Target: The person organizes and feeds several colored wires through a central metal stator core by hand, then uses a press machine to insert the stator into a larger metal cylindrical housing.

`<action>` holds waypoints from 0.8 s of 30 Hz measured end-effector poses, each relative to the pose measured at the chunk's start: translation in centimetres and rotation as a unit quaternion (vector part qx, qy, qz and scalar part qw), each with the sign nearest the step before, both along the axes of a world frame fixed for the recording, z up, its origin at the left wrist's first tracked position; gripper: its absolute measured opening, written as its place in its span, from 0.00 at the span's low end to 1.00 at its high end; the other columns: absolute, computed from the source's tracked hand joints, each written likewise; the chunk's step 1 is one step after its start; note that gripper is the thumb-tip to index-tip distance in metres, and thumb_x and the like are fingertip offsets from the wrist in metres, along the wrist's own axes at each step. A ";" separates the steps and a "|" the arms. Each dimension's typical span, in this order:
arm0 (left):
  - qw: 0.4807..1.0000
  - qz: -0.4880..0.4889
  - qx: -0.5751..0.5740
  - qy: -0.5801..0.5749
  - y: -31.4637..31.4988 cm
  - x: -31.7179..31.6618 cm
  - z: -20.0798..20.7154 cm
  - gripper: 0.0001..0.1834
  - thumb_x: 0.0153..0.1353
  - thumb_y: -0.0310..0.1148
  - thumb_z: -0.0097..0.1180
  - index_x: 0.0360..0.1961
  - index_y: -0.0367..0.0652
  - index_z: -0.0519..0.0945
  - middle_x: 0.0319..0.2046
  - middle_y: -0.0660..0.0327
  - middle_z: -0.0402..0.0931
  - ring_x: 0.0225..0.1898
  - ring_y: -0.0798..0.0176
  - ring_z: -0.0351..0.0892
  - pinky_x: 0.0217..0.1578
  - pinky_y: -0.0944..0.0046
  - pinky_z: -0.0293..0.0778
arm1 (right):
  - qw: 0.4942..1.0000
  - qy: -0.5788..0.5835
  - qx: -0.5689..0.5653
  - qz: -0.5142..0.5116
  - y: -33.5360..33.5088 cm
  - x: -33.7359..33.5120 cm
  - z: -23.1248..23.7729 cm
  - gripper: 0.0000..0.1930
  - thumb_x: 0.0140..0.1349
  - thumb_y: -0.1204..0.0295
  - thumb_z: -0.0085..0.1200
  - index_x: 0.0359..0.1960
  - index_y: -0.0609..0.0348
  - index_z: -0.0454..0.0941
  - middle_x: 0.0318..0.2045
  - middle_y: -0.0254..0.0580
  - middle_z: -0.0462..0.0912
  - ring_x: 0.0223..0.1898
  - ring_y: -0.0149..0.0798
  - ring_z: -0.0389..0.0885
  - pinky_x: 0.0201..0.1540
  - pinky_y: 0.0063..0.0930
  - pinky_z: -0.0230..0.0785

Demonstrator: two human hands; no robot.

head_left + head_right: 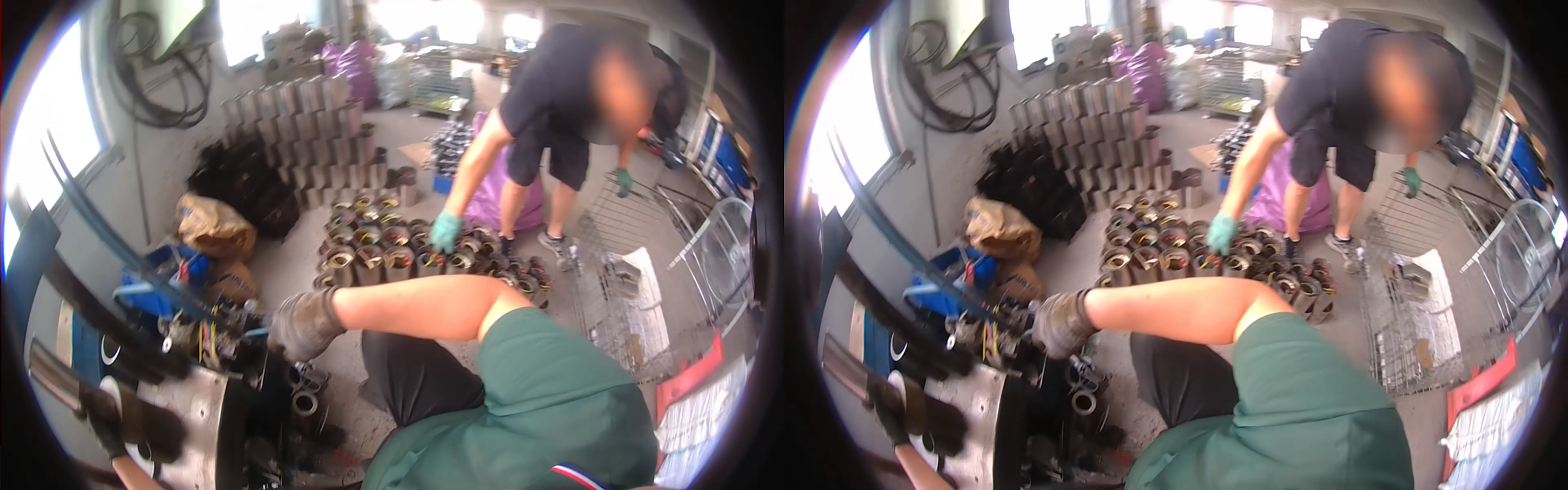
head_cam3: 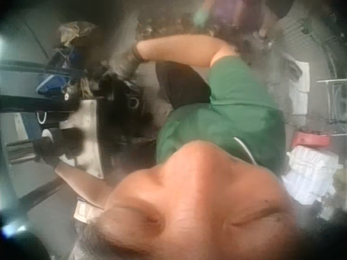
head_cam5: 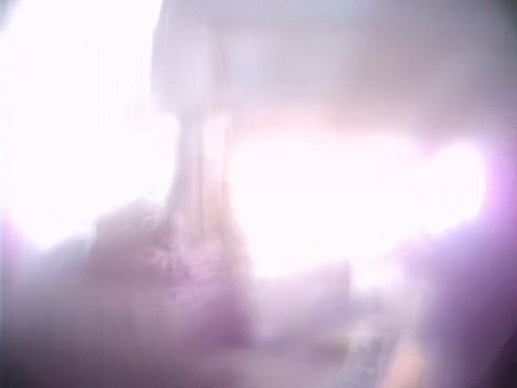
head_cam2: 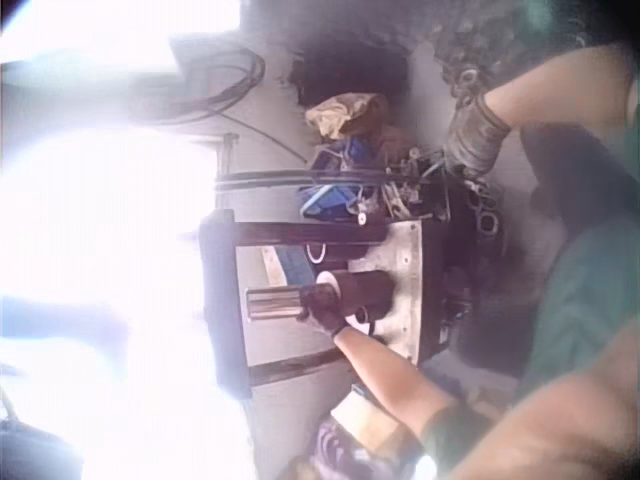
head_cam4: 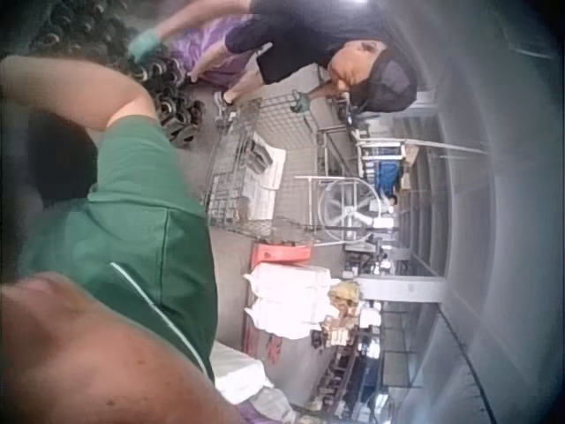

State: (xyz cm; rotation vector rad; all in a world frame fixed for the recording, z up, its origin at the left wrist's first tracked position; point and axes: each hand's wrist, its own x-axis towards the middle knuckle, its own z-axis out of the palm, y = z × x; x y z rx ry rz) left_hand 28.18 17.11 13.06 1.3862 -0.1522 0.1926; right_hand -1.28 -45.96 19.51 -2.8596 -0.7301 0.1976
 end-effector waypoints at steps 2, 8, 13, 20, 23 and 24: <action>0.998 0.000 -0.045 0.054 1.0 -0.4 -0.5 0.25 0.75 0.54 0.51 0.61 0.46 0.78 0.51 0.63 0.78 0.52 0.64 0.76 0.58 0.62 0.74 | 0.998 0.051 0.024 -0.007 0.2 -0.8 1.3 0.18 0.57 0.65 0.50 0.45 0.51 0.87 0.38 0.52 0.88 0.43 0.55 0.87 0.47 0.49 0.79; 0.947 0.172 0.265 -0.057 -12.9 -5.2 4.4 0.39 0.60 0.63 0.68 0.53 0.33 0.80 0.37 0.61 0.81 0.39 0.64 0.77 0.40 0.61 0.76 | 0.989 0.091 0.030 -0.115 -1.8 -3.1 2.7 0.16 0.63 0.66 0.51 0.46 0.59 0.85 0.34 0.51 0.87 0.34 0.44 0.89 0.41 0.41 0.80; 0.974 0.171 0.060 -0.134 -12.1 -5.0 3.7 0.37 0.52 0.38 0.78 0.59 0.36 0.72 0.45 0.57 0.80 0.43 0.61 0.80 0.42 0.62 0.81 | 0.997 0.010 0.080 -0.002 -2.9 -2.3 -0.7 0.13 0.59 0.67 0.55 0.44 0.56 0.84 0.37 0.52 0.87 0.41 0.56 0.86 0.49 0.47 0.78; 0.977 0.162 -0.029 -0.137 -12.6 -8.9 6.4 0.35 0.49 0.26 0.78 0.56 0.39 0.71 0.47 0.57 0.79 0.46 0.61 0.82 0.44 0.63 0.85 | 0.999 -0.009 0.029 0.010 -2.4 -5.5 -3.7 0.10 0.56 0.66 0.58 0.36 0.56 0.84 0.31 0.52 0.86 0.38 0.56 0.87 0.45 0.49 0.80; 0.978 0.146 -0.025 -0.148 -13.0 -8.8 6.0 0.34 0.51 0.26 0.78 0.56 0.40 0.70 0.47 0.58 0.79 0.47 0.61 0.81 0.46 0.63 0.84 | 1.000 -0.008 0.015 -0.009 -2.7 -7.0 -5.2 0.09 0.55 0.65 0.58 0.32 0.57 0.83 0.28 0.52 0.84 0.34 0.58 0.85 0.41 0.49 0.78; 0.977 0.148 -0.028 -0.149 -13.1 -8.8 6.1 0.34 0.51 0.26 0.78 0.56 0.40 0.70 0.47 0.58 0.79 0.47 0.61 0.81 0.46 0.63 0.84 | 1.000 -0.006 0.025 -0.014 -2.7 -7.2 -5.2 0.10 0.56 0.65 0.58 0.31 0.58 0.82 0.27 0.53 0.83 0.34 0.58 0.85 0.41 0.50 0.78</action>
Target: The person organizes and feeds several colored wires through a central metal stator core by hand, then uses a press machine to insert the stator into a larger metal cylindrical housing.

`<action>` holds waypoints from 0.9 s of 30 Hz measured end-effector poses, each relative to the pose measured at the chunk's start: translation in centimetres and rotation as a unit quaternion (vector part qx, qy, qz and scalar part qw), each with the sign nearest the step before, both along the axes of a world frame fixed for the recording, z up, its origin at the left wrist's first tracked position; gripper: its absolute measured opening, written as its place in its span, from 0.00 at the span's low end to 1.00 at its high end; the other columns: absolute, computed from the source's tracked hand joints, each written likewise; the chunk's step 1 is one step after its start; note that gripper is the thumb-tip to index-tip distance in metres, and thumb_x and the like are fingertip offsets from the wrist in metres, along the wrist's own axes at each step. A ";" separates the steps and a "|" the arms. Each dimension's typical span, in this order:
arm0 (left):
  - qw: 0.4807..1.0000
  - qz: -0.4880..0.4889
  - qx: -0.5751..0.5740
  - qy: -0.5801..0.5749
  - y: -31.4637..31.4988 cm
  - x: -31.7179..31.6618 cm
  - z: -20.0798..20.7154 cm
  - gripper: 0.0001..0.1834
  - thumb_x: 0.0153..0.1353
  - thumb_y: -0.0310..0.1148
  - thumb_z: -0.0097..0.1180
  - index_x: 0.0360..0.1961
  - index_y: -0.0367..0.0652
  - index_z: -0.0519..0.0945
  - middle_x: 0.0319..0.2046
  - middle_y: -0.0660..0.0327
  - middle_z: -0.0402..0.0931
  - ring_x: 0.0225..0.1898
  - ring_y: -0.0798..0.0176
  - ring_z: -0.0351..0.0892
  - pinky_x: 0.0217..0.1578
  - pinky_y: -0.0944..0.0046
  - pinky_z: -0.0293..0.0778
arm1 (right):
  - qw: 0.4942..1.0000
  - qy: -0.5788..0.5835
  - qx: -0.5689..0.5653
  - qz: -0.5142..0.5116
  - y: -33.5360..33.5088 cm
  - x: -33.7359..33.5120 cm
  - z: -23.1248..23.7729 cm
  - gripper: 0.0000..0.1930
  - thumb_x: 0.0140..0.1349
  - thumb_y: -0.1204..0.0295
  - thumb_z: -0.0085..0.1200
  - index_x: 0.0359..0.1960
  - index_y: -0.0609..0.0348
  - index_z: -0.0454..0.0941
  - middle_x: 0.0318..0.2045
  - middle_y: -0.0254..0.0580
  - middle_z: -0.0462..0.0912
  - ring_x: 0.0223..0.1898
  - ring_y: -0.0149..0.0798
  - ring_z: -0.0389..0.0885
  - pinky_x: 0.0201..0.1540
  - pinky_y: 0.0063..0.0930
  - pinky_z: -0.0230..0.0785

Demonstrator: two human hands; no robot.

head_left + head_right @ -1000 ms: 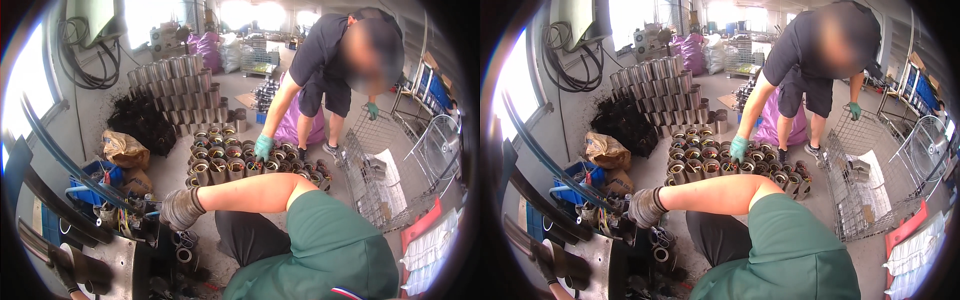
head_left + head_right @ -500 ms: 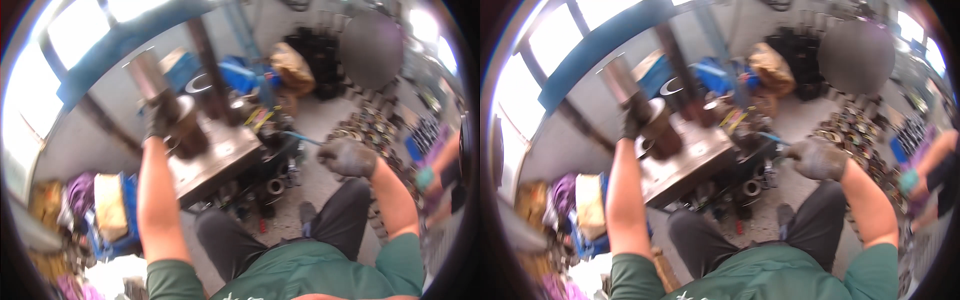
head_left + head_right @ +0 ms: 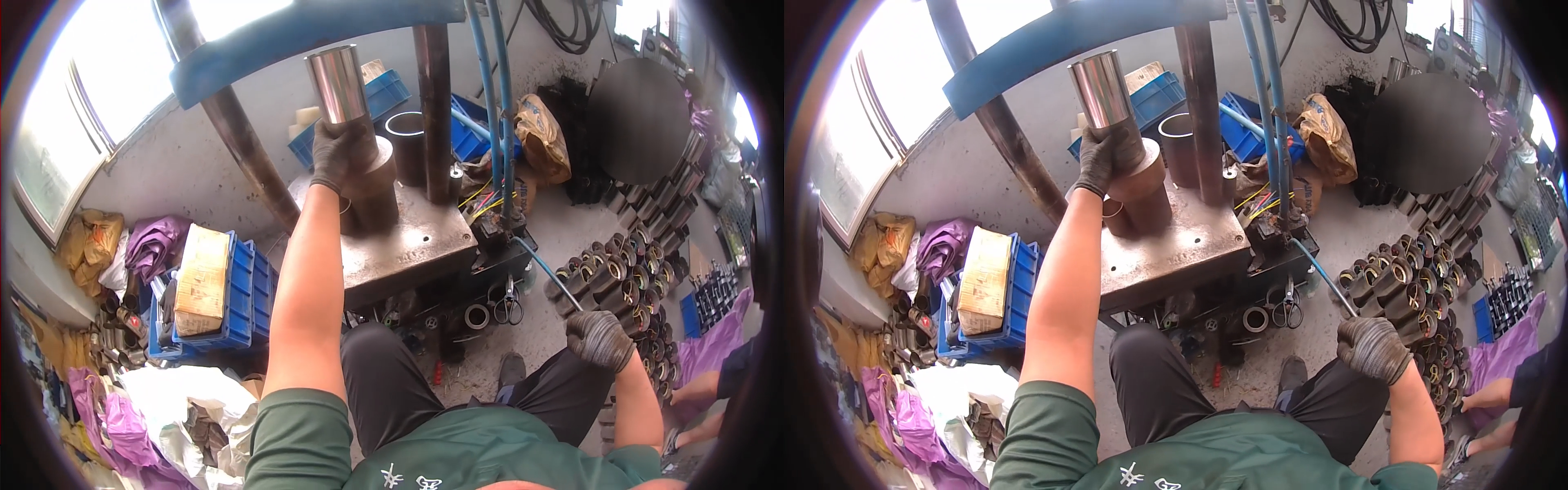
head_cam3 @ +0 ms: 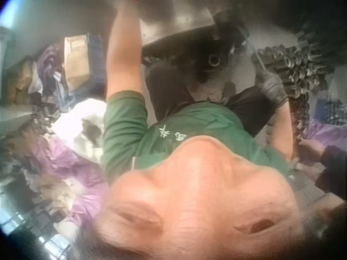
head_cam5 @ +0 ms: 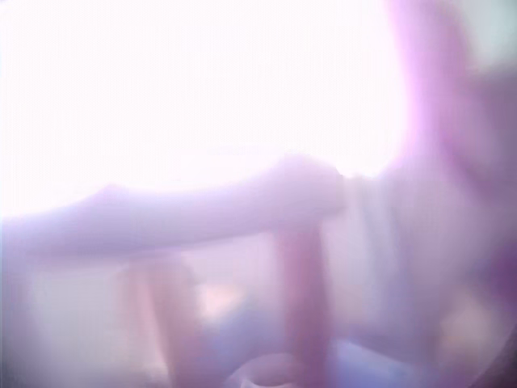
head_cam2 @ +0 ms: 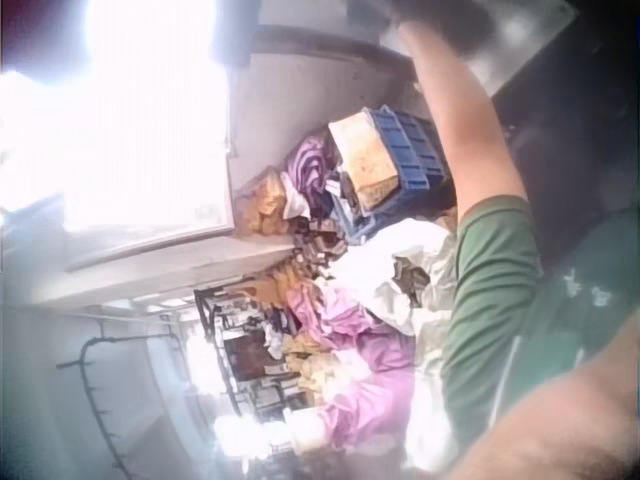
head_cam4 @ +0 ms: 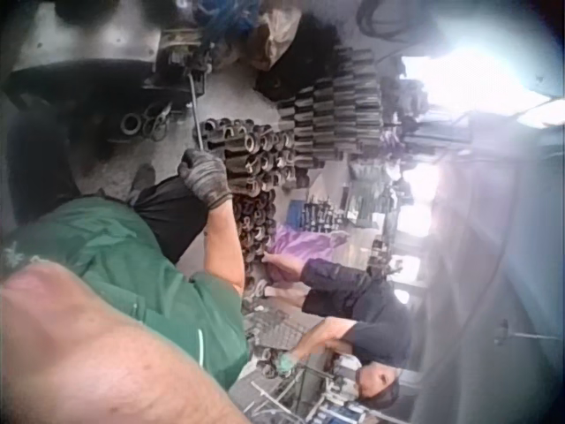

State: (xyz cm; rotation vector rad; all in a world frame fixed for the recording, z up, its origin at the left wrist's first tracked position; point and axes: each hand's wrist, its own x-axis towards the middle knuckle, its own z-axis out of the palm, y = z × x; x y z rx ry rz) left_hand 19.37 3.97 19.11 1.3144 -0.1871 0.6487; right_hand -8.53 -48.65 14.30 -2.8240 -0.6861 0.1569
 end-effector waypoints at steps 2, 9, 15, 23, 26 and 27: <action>1.000 -0.019 0.009 -0.003 -0.1 0.1 0.1 0.35 0.51 0.27 0.78 0.56 0.40 0.70 0.47 0.57 0.79 0.47 0.61 0.81 0.46 0.64 0.84 | 1.000 0.002 -0.003 -0.008 -0.1 0.1 -0.3 0.09 0.55 0.66 0.58 0.31 0.57 0.82 0.27 0.52 0.83 0.34 0.59 0.84 0.40 0.50 0.77; 1.000 0.012 0.024 0.014 -0.1 0.4 0.1 0.37 0.50 0.29 0.79 0.59 0.40 0.71 0.49 0.57 0.80 0.48 0.60 0.81 0.48 0.62 0.82 | 0.999 0.028 -0.020 -0.001 -0.6 0.5 0.2 0.08 0.55 0.65 0.58 0.30 0.56 0.80 0.28 0.53 0.81 0.34 0.61 0.82 0.39 0.51 0.76; 1.000 0.015 0.023 0.013 0.2 0.7 0.0 0.37 0.49 0.29 0.79 0.59 0.39 0.72 0.49 0.56 0.80 0.48 0.59 0.82 0.49 0.63 0.81 | 0.992 0.068 -0.095 0.046 -1.0 2.5 2.1 0.12 0.57 0.64 0.58 0.39 0.53 0.86 0.32 0.53 0.85 0.37 0.57 0.85 0.42 0.48 0.78; 0.998 0.038 0.047 0.008 1.2 1.1 -0.5 0.37 0.50 0.32 0.78 0.59 0.39 0.72 0.49 0.55 0.80 0.48 0.59 0.81 0.48 0.62 0.80 | 0.994 0.103 0.018 0.026 -0.3 3.9 4.1 0.13 0.59 0.68 0.55 0.43 0.57 0.86 0.33 0.51 0.87 0.37 0.54 0.88 0.46 0.45 0.80; 0.999 0.029 0.036 0.000 0.9 1.1 -0.6 0.37 0.50 0.33 0.79 0.59 0.39 0.72 0.49 0.56 0.80 0.48 0.60 0.81 0.48 0.63 0.80 | 0.985 0.117 -0.110 0.066 -0.6 2.7 2.3 0.12 0.57 0.63 0.57 0.36 0.55 0.85 0.34 0.54 0.86 0.39 0.58 0.86 0.46 0.51 0.78; 0.999 0.030 0.035 0.000 0.7 1.1 -0.5 0.37 0.50 0.33 0.79 0.59 0.39 0.72 0.49 0.56 0.80 0.48 0.60 0.81 0.48 0.63 0.80 | 0.987 0.109 -0.095 0.063 -0.7 2.6 2.2 0.12 0.57 0.63 0.56 0.36 0.55 0.86 0.35 0.53 0.87 0.39 0.57 0.86 0.46 0.50 0.78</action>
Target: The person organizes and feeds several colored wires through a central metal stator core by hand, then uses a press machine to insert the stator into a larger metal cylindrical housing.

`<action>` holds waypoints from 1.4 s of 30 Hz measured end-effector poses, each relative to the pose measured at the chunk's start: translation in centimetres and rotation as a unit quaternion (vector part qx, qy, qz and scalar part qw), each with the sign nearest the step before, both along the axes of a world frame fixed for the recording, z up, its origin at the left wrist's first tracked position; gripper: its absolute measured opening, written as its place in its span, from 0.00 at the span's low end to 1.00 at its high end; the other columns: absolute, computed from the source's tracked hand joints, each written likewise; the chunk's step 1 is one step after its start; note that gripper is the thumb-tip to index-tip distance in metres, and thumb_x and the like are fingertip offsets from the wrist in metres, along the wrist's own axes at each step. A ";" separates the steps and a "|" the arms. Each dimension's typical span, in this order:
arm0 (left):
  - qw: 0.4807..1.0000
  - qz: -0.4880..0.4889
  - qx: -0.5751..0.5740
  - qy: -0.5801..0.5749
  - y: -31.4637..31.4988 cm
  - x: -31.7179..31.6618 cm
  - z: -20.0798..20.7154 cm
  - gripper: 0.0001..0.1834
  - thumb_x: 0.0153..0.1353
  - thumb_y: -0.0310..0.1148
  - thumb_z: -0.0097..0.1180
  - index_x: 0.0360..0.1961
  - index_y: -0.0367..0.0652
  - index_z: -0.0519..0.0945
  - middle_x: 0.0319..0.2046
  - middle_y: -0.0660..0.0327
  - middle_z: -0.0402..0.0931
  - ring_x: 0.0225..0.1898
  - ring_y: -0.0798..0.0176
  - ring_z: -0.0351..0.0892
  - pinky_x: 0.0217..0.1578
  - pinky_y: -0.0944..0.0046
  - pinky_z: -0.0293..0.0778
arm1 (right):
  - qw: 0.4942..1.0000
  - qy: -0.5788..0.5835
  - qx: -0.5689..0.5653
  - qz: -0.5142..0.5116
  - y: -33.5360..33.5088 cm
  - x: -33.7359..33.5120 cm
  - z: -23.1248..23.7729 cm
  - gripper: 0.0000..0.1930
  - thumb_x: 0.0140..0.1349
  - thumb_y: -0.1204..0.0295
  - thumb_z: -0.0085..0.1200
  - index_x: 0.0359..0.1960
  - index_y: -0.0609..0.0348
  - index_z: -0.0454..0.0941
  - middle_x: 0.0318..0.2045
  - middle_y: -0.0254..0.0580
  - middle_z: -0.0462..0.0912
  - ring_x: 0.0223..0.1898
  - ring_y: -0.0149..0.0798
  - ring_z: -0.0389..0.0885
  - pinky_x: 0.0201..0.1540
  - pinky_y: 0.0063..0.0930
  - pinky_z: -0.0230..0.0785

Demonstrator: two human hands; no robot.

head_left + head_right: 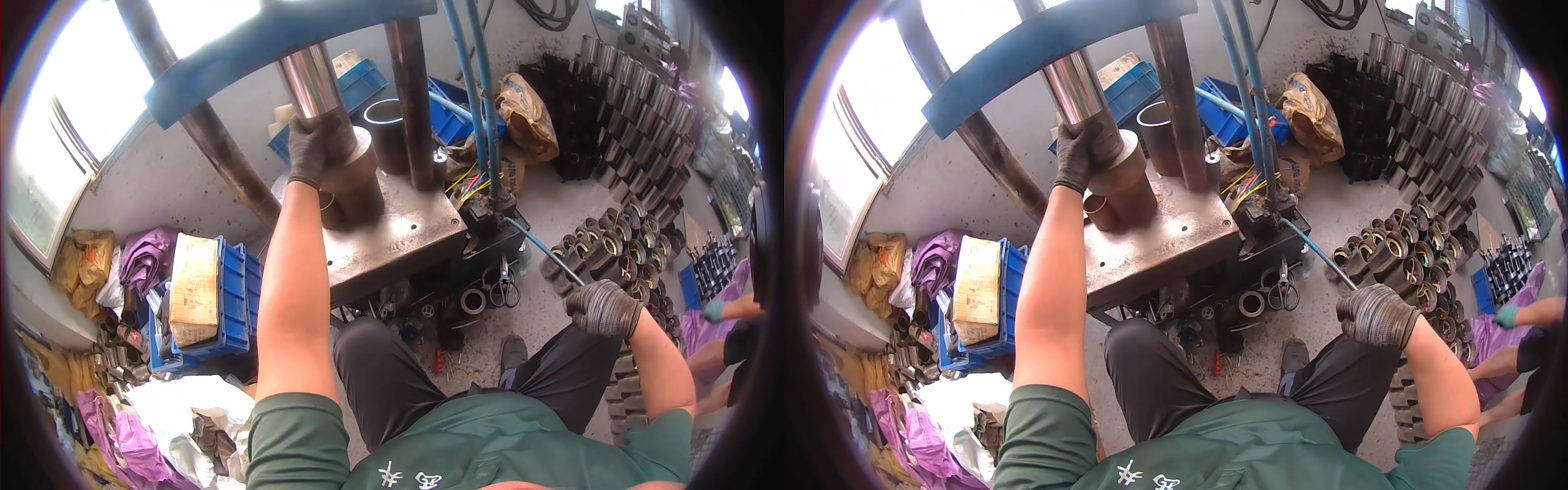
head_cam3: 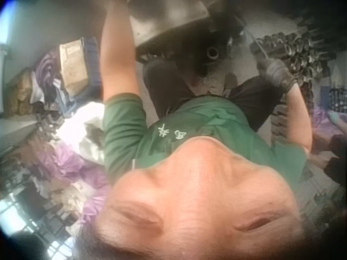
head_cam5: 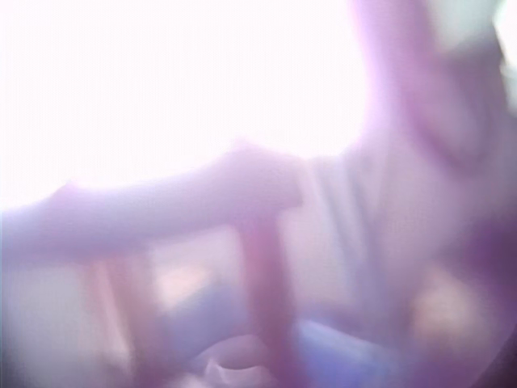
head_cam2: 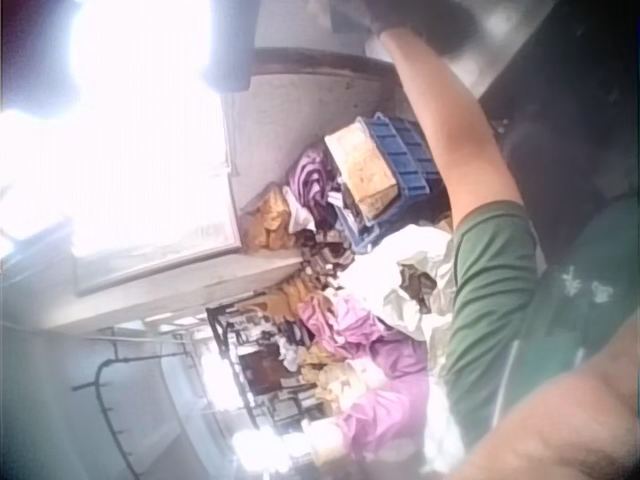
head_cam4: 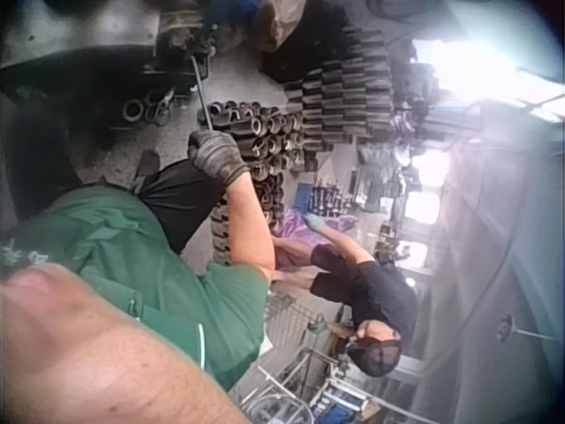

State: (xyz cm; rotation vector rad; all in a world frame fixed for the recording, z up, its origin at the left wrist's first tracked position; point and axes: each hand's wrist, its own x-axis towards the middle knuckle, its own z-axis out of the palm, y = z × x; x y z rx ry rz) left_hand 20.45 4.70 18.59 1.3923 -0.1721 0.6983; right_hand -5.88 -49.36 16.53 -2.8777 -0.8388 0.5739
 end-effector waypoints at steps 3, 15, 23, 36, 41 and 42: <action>1.000 -0.020 -0.003 -0.010 -0.2 -0.1 0.2 0.36 0.51 0.33 0.78 0.58 0.39 0.72 0.49 0.56 0.80 0.48 0.60 0.81 0.48 0.63 0.80 | 0.996 -0.042 0.076 -0.030 -0.3 0.5 0.8 0.13 0.57 0.65 0.56 0.41 0.55 0.87 0.37 0.50 0.88 0.40 0.55 0.87 0.48 0.48 0.79; 1.000 -0.017 0.013 -0.004 0.2 0.0 0.1 0.36 0.51 0.34 0.79 0.58 0.39 0.71 0.49 0.56 0.80 0.48 0.61 0.82 0.48 0.62 0.81 | 0.992 -0.059 0.106 -0.037 0.1 0.8 1.6 0.11 0.58 0.70 0.60 0.41 0.58 0.86 0.34 0.50 0.87 0.40 0.50 0.88 0.46 0.42 0.80; 0.998 -0.054 -0.010 -0.010 0.2 0.8 -0.4 0.37 0.51 0.32 0.79 0.59 0.38 0.71 0.48 0.55 0.81 0.46 0.61 0.83 0.45 0.63 0.82 | 0.782 -0.514 0.349 -0.036 5.9 15.4 8.5 0.05 0.64 0.74 0.56 0.40 0.59 0.80 0.36 0.56 0.83 0.39 0.60 0.84 0.41 0.46 0.78; 1.000 -0.003 0.021 0.014 -1.3 -1.5 1.2 0.39 0.51 0.27 0.77 0.62 0.40 0.70 0.52 0.55 0.80 0.52 0.57 0.81 0.55 0.60 0.81 | 0.998 -0.056 0.014 0.027 0.4 -0.5 -0.5 0.12 0.57 0.64 0.57 0.36 0.58 0.84 0.31 0.52 0.85 0.37 0.56 0.86 0.45 0.51 0.79; 0.999 0.010 0.052 0.005 -0.9 -1.0 0.9 0.40 0.50 0.30 0.78 0.62 0.40 0.70 0.52 0.56 0.80 0.53 0.58 0.81 0.54 0.60 0.80 | 0.998 -0.062 0.003 -0.013 1.0 -0.3 0.6 0.13 0.58 0.63 0.56 0.36 0.58 0.84 0.30 0.53 0.84 0.36 0.58 0.85 0.43 0.52 0.77; 0.998 0.014 0.059 0.000 -0.8 -1.3 1.0 0.40 0.50 0.30 0.78 0.62 0.40 0.70 0.52 0.56 0.80 0.53 0.58 0.80 0.54 0.60 0.80 | 0.998 -0.053 0.027 -0.033 1.6 0.1 1.4 0.13 0.59 0.64 0.55 0.40 0.57 0.84 0.31 0.53 0.85 0.36 0.58 0.85 0.43 0.51 0.78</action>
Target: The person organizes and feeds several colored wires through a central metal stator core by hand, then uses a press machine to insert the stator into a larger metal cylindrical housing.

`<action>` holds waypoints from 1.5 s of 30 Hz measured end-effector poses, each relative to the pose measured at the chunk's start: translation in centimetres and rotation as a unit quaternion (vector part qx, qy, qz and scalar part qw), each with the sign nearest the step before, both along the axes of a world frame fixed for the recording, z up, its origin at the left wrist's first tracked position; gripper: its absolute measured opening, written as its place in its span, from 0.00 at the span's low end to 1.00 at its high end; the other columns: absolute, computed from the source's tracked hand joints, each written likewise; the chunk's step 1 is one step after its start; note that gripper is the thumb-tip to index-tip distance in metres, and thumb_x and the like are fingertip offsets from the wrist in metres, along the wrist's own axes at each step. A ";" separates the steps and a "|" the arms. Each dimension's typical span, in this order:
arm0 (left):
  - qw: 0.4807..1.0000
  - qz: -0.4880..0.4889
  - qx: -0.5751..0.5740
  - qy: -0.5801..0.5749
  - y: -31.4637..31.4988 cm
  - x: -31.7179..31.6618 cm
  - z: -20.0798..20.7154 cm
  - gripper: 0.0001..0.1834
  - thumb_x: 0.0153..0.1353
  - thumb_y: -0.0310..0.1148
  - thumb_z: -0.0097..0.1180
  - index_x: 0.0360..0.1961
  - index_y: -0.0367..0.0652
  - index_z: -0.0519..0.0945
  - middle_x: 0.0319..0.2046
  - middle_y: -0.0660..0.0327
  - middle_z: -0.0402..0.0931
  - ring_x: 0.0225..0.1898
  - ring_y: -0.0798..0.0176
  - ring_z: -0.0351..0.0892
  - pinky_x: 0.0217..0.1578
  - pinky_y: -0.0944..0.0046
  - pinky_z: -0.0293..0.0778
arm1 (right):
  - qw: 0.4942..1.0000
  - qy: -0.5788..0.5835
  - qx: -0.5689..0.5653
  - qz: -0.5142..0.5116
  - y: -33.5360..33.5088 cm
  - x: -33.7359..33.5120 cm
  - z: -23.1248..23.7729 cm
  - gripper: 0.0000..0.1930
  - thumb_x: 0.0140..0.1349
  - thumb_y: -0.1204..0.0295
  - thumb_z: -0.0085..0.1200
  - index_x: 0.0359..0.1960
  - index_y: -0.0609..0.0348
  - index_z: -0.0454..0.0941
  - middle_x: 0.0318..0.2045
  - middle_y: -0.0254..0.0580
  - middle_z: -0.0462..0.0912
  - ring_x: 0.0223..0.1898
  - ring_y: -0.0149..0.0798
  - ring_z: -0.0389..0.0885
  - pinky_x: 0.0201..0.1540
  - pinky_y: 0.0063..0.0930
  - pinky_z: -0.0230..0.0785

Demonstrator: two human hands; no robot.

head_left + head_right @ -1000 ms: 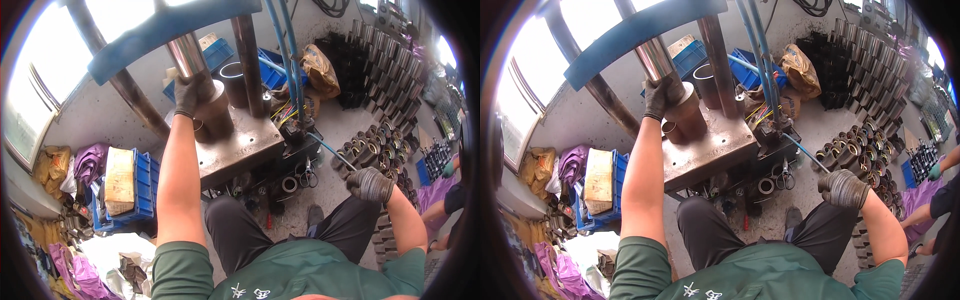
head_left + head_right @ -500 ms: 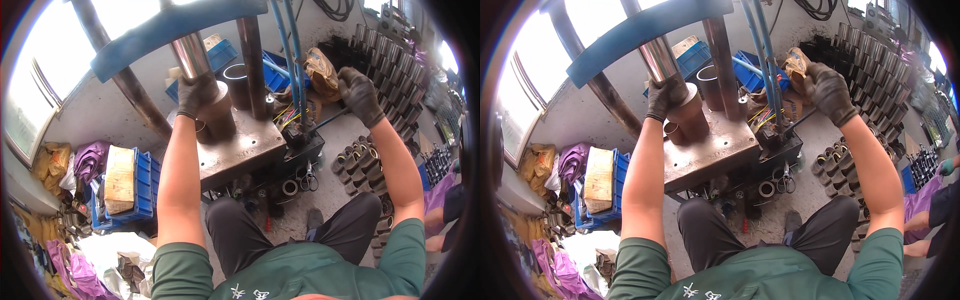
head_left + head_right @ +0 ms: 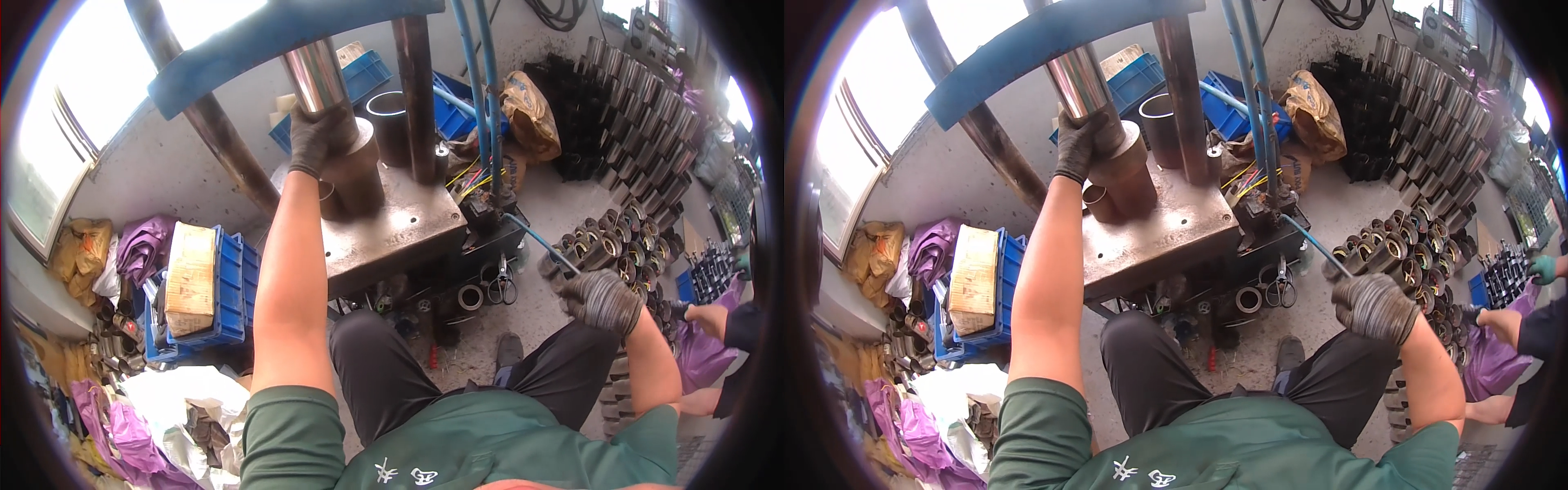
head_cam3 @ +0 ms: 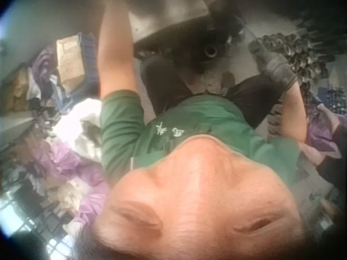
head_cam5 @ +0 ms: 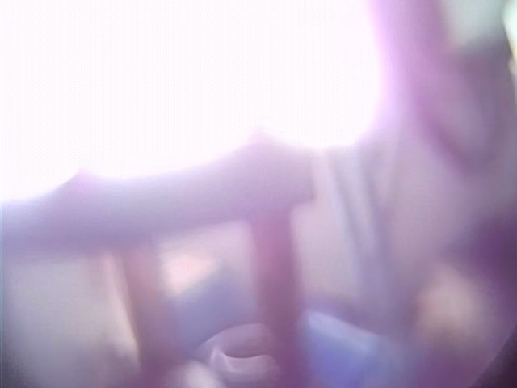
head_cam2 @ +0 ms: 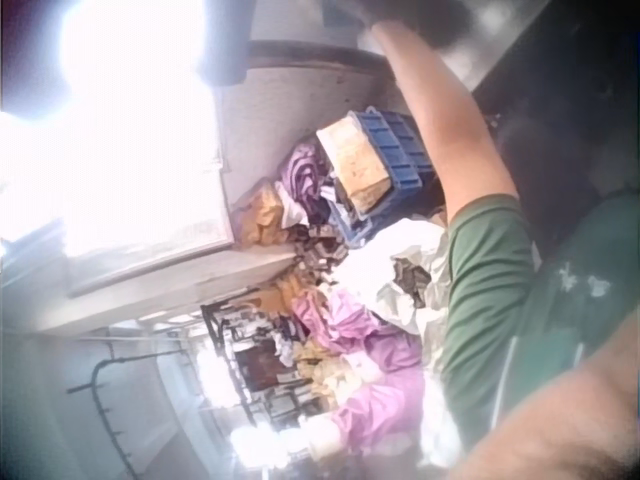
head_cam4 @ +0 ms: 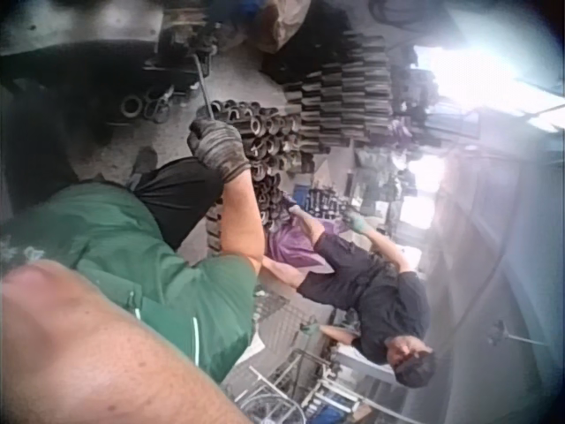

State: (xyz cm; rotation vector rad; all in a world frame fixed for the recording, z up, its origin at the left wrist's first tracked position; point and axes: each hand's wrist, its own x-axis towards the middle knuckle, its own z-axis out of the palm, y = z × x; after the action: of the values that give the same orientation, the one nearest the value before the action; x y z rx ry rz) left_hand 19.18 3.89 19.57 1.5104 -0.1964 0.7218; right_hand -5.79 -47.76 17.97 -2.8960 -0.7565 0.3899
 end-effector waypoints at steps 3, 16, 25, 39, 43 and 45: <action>1.000 -0.008 -0.018 -0.016 0.0 -0.3 -0.2 0.39 0.50 0.29 0.78 0.62 0.41 0.70 0.52 0.56 0.80 0.52 0.59 0.81 0.54 0.60 0.80 | 0.995 -0.056 0.087 0.015 -0.5 1.2 -0.4 0.15 0.58 0.65 0.56 0.45 0.56 0.84 0.33 0.53 0.86 0.38 0.57 0.86 0.44 0.51 0.78; 0.999 -0.020 0.013 -0.033 0.0 0.1 -0.1 0.40 0.53 0.35 0.78 0.62 0.38 0.69 0.49 0.55 0.80 0.47 0.60 0.83 0.45 0.63 0.83 | 0.996 -0.077 0.028 -0.028 -0.2 -2.3 -2.5 0.11 0.55 0.62 0.62 0.29 0.57 0.83 0.27 0.50 0.84 0.33 0.57 0.85 0.40 0.49 0.78; 0.999 -0.031 -0.033 0.007 1.1 1.2 -0.9 0.39 0.56 0.36 0.76 0.64 0.39 0.67 0.50 0.54 0.79 0.48 0.59 0.81 0.46 0.63 0.82 | 0.992 -0.096 0.075 0.000 -0.2 -0.8 -1.2 0.10 0.60 0.63 0.61 0.34 0.57 0.85 0.24 0.48 0.84 0.30 0.54 0.85 0.39 0.46 0.79; 0.999 -0.026 -0.027 0.015 0.5 0.3 -0.4 0.37 0.54 0.32 0.77 0.61 0.36 0.70 0.47 0.54 0.80 0.45 0.59 0.83 0.45 0.60 0.84 | 0.876 -0.405 0.242 -0.097 4.0 16.2 7.2 0.41 0.67 0.65 0.61 0.78 0.54 0.55 0.53 0.59 0.85 0.53 0.59 0.85 0.58 0.44 0.79; 0.997 -0.041 -0.057 -0.019 -0.2 0.5 -0.4 0.38 0.52 0.34 0.78 0.61 0.36 0.70 0.47 0.54 0.80 0.45 0.58 0.83 0.45 0.60 0.83 | 0.911 -0.412 0.026 0.015 -1.8 10.4 2.3 0.31 0.66 0.64 0.59 0.69 0.64 0.70 0.61 0.62 0.79 0.59 0.61 0.80 0.63 0.46 0.73; 1.000 -0.020 -0.018 -0.012 1.7 0.2 -0.6 0.40 0.50 0.36 0.79 0.61 0.36 0.70 0.48 0.54 0.81 0.47 0.58 0.83 0.46 0.60 0.83 | 0.987 -0.155 0.035 0.022 0.8 5.1 1.6 0.22 0.60 0.64 0.58 0.56 0.59 0.80 0.42 0.54 0.84 0.43 0.57 0.85 0.51 0.47 0.78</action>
State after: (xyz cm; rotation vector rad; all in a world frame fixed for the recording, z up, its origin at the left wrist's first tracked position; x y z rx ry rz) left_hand 19.35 5.58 19.01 1.4610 -0.2296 0.7086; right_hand -0.66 -46.94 19.56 -2.9115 -0.8575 -0.0863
